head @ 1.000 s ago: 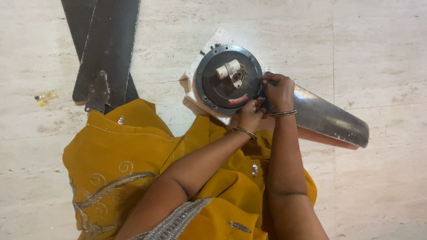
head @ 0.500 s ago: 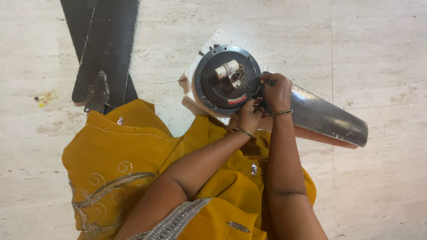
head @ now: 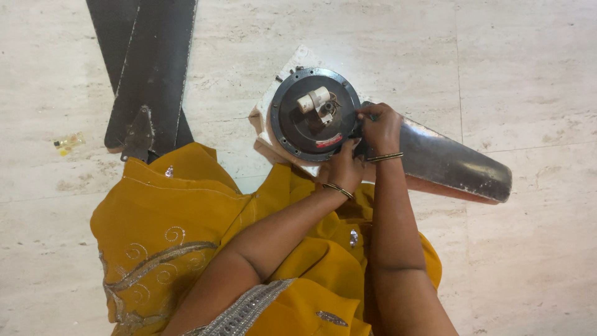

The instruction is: The person sits on the floor and uses a screwdriver to tighten screws on a ceiling fan blade attached to the motor housing. They adjust the blade and continue securing it to the motor.

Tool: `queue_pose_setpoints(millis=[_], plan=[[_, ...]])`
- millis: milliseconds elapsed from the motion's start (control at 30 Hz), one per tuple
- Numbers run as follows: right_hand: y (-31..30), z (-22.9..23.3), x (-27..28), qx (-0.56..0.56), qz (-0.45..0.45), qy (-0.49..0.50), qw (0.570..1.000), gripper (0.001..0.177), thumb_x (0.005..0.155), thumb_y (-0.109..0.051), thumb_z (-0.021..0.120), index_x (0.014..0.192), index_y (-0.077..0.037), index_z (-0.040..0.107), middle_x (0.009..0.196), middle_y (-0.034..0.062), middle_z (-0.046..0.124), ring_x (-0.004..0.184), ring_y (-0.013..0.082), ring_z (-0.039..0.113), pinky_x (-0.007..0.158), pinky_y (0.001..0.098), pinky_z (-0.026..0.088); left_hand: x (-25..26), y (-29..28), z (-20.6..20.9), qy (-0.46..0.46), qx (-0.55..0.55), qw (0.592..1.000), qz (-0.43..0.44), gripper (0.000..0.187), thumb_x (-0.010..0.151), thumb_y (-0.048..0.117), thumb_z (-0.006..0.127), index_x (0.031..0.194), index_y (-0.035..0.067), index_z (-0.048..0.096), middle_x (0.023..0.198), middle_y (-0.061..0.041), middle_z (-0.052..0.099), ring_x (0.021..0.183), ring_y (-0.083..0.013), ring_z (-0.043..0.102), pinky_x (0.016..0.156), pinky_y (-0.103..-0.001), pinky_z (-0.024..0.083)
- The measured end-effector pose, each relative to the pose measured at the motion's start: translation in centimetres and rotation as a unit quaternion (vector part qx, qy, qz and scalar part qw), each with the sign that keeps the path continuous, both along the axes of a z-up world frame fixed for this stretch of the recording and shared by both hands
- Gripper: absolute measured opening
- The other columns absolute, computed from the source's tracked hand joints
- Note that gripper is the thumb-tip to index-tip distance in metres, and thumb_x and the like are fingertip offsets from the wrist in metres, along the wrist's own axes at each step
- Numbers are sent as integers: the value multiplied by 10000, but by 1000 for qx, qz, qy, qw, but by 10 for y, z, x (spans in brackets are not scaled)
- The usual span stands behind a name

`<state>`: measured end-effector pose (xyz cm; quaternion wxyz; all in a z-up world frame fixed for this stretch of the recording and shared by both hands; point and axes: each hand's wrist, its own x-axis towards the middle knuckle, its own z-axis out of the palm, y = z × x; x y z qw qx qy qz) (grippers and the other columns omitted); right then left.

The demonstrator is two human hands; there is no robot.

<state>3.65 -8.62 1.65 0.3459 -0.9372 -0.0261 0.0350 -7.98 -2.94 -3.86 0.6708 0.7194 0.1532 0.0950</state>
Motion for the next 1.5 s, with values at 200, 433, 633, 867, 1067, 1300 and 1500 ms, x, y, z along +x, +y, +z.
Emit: queue_pose_setpoints(millis=[200, 433, 633, 867, 1067, 1300, 1500], plan=[[-1, -5, -1, -5, 13, -28, 1000, 159, 801, -46, 789, 939, -114, 827, 906, 126, 744, 813, 264, 726, 754, 362, 565, -1, 25, 35, 124, 171, 975, -65, 357, 934, 168, 620, 1269, 45, 607, 997, -260, 723, 919, -469, 684, 789, -563, 536], [1, -7, -5, -16, 18, -65, 998, 133, 809, -55, 757, 909, -113, 825, 934, 132, 738, 821, 304, 719, 742, 384, 561, 13, 28, 24, 19, 372, 921, -113, 557, 834, 76, 612, 1359, -93, 536, 873, -212, 710, 748, -388, 728, 647, -477, 596], [-7, -14, 2, 12, 29, -17, 999, 154, 813, -46, 768, 946, -108, 817, 917, 131, 717, 800, 273, 718, 732, 369, 565, 29, 10, -10, -2, 501, 858, -112, 215, 897, 83, 603, 1076, -25, 656, 813, -131, 720, 691, -266, 739, 574, -385, 594], [-10, -21, 2, 26, 26, -44, 998, 120, 827, -47, 785, 934, -92, 814, 962, 131, 718, 845, 261, 714, 765, 364, 570, 26, 7, -25, -4, 545, 831, -110, 123, 875, 112, 619, 888, 22, 702, 759, -117, 708, 664, -240, 738, 545, -361, 593], [-8, -17, 3, 25, 11, -15, 1000, 114, 802, -63, 796, 912, -90, 808, 953, 131, 713, 823, 266, 720, 755, 367, 572, 28, 4, -25, -10, 529, 841, -114, 155, 871, 98, 621, 909, -14, 721, 773, -130, 711, 677, -249, 743, 542, -359, 599], [1, -7, -6, -10, -13, -41, 999, 93, 789, -77, 784, 870, -114, 813, 959, 128, 715, 863, 334, 708, 788, 411, 560, 32, 7, -30, -7, 496, 855, -153, 121, 823, 105, 644, 799, 34, 739, 844, -180, 712, 732, -307, 744, 604, -405, 609], [10, -3, -7, -28, -38, -33, 998, 61, 797, -71, 753, 828, -108, 791, 975, 131, 711, 907, 364, 694, 828, 445, 548, 30, 13, -43, -15, 490, 856, -165, 111, 797, 100, 660, 807, 27, 743, 894, -198, 701, 785, -323, 742, 653, -410, 613]])
